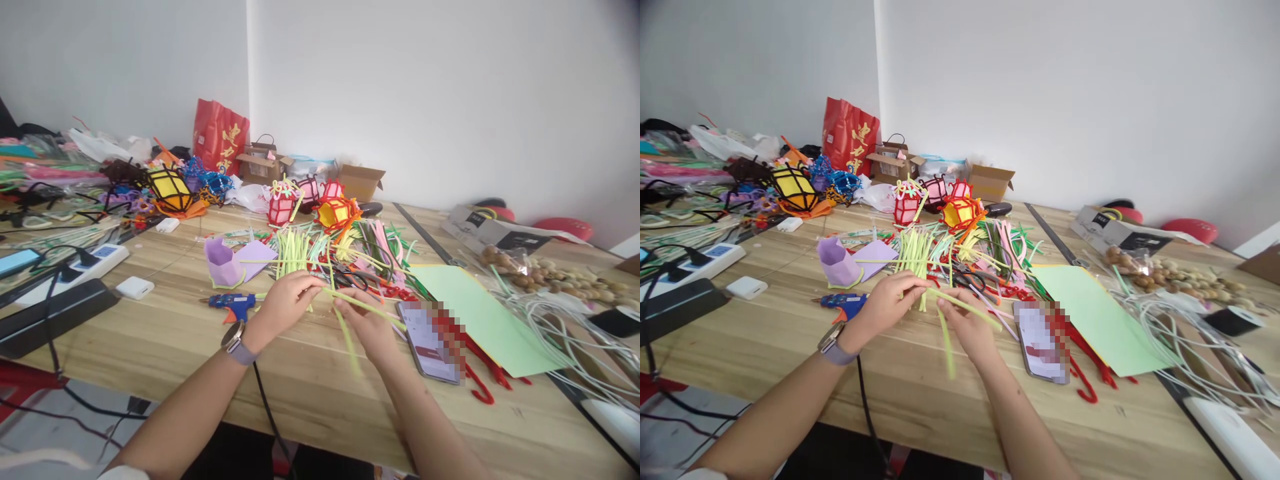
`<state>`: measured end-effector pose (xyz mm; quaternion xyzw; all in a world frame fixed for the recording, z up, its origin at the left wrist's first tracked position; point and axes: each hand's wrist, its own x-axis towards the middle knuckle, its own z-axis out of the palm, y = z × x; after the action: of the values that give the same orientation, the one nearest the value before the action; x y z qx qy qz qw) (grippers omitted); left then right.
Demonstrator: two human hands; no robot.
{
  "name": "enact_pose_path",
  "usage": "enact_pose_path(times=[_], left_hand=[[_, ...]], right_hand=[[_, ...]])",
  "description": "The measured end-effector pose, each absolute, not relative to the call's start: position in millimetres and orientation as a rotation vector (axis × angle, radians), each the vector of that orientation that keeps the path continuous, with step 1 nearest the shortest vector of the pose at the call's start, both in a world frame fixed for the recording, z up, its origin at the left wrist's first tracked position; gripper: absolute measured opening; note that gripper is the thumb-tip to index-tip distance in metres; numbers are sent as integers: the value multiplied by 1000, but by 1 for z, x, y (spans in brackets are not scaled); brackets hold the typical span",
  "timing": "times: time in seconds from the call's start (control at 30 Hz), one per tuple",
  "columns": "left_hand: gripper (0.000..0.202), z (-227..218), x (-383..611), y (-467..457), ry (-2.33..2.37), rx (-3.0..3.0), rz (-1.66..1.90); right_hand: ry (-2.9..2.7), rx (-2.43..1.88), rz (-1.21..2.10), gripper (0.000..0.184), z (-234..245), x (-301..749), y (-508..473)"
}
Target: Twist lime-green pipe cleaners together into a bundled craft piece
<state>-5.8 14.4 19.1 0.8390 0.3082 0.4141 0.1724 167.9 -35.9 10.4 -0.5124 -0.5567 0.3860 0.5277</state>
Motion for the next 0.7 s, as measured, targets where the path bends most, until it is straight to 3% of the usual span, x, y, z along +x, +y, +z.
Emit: enact_pose_path(times=[0.13, 0.3, 0.43, 0.57, 0.63, 0.7], left_hand=[[15, 21, -5, 12, 852, 2397, 1060], [20, 18, 1, 6, 935, 2650, 1012], [24, 15, 6, 0, 950, 2859, 1042], [16, 18, 3, 3, 988, 2636, 1099], [12, 21, -2, 7, 993, 2463, 1082], [10, 23, -5, 11, 979, 2358, 1046]], right_hand=[[-1445, -1187, 774, 21, 7, 170, -34], [-1417, -1354, 675, 30, 1, 164, -34], [-1212, -1315, 977, 37, 0, 161, -33], [-1284, -1171, 1164, 32, 3, 168, -31], [-1496, -1119, 1042, 28, 3, 175, -31], [-1732, -1083, 676, 24, 3, 181, -30]])
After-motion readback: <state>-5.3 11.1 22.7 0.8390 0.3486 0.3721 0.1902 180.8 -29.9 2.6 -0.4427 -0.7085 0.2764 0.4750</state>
